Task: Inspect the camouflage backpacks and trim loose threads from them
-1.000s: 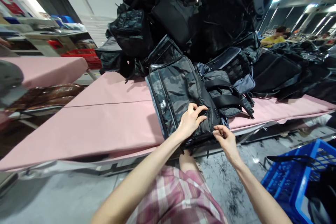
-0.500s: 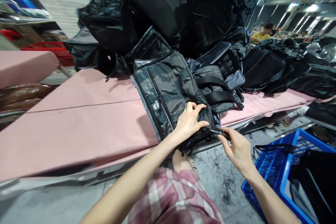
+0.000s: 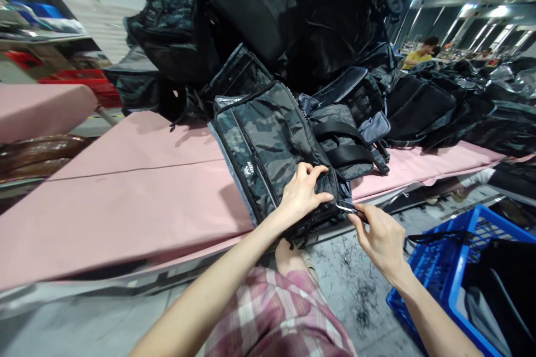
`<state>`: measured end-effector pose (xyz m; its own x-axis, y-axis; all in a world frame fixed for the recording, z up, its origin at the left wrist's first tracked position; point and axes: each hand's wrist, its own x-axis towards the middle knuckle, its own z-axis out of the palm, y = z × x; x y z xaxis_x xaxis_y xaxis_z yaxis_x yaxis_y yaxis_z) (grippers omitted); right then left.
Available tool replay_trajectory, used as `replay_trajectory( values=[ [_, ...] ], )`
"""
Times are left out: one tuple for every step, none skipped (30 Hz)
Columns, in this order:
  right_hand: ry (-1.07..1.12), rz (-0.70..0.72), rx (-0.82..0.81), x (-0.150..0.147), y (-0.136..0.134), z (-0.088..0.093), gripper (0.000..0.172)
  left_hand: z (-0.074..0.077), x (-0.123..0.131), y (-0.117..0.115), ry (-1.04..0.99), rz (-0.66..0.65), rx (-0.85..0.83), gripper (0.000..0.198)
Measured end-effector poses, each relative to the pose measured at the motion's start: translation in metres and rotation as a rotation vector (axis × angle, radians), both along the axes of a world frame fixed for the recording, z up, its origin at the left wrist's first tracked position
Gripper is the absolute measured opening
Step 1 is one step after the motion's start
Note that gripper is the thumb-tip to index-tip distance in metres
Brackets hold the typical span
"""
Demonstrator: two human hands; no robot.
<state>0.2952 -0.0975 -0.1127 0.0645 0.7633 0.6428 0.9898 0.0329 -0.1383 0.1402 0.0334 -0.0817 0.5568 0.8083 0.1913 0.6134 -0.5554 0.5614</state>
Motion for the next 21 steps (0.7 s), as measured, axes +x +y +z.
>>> replay_trajectory(
  values=[
    [-0.023, -0.006, 0.004, 0.000, 0.000, 0.000, 0.018, 0.000, 0.001, 0.000, 0.004, 0.005, 0.001, 0.060],
    [-0.049, -0.015, 0.010, -0.001, 0.000, 0.000, 0.018, 0.000, 0.002, 0.000, 0.008, 0.009, 0.003, 0.060],
    [-0.079, -0.026, 0.016, -0.001, 0.000, 0.000, 0.018, 0.000, 0.003, -0.001, 0.012, 0.013, 0.006, 0.060],
    [-0.111, -0.041, 0.023, -0.002, 0.000, 0.000, 0.017, 0.000, 0.004, -0.001, 0.015, 0.017, 0.009, 0.060],
    [-0.142, -0.058, 0.029, -0.002, 0.000, 0.000, 0.017, 0.000, 0.005, -0.001, 0.019, 0.020, 0.013, 0.060],
    [-0.169, -0.076, 0.036, -0.003, 0.000, 0.000, 0.017, 0.001, 0.006, -0.001, 0.023, 0.024, 0.017, 0.060],
    [-0.194, -0.095, 0.041, -0.004, 0.000, 0.001, 0.016, 0.001, 0.007, -0.002, 0.026, 0.028, 0.020, 0.060],
    [-0.216, -0.113, 0.045, -0.005, -0.001, 0.001, 0.016, 0.001, 0.008, -0.002, 0.029, 0.032, 0.022, 0.060],
    [-0.236, -0.130, 0.045, -0.006, -0.002, 0.002, 0.016, 0.001, 0.009, -0.002, 0.030, 0.035, 0.024, 0.060],
    [-0.252, -0.145, 0.041, -0.007, -0.002, 0.003, 0.016, 0.001, 0.010, -0.003, 0.031, 0.036, 0.027, 0.060],
    [-0.266, -0.159, 0.033, -0.008, -0.003, 0.003, 0.017, 0.001, 0.011, -0.003, 0.031, 0.038, 0.029, 0.060],
    [-0.277, -0.172, 0.026, -0.008, -0.004, 0.004, 0.017, 0.001, 0.012, -0.003, 0.031, 0.040, 0.031, 0.060],
    [-0.282, -0.181, 0.020, -0.009, -0.004, 0.003, 0.017, 0.001, 0.012, -0.003, 0.032, 0.040, 0.031, 0.060],
    [-0.279, -0.184, 0.019, -0.008, -0.004, 0.002, 0.016, 0.001, 0.012, -0.003, 0.032, 0.041, 0.032, 0.060],
    [-0.265, -0.182, 0.025, -0.008, -0.004, -0.001, 0.016, 0.001, 0.012, -0.003, 0.031, 0.042, 0.031, 0.060],
    [-0.236, -0.172, 0.036, -0.007, -0.003, -0.005, 0.016, 0.000, 0.012, -0.003, 0.028, 0.041, 0.030, 0.060],
    [-0.187, -0.152, 0.050, -0.007, -0.001, -0.010, 0.016, 0.000, 0.012, -0.002, 0.024, 0.039, 0.031, 0.059],
    [-0.113, -0.123, 0.067, -0.006, 0.001, -0.015, 0.015, -0.001, 0.012, -0.002, 0.018, 0.036, 0.030, 0.059],
    [-0.010, -0.088, 0.081, -0.006, 0.004, -0.021, 0.015, -0.002, 0.012, -0.001, 0.012, 0.033, 0.028, 0.059],
    [0.125, -0.047, 0.091, -0.006, 0.008, -0.027, 0.015, -0.002, 0.011, -0.001, 0.007, 0.032, 0.026, 0.059],
    [0.285, 0.000, 0.096, -0.006, 0.011, -0.032, 0.015, -0.002, 0.011, 0.000, 0.004, 0.030, 0.024, 0.060]
  ],
)
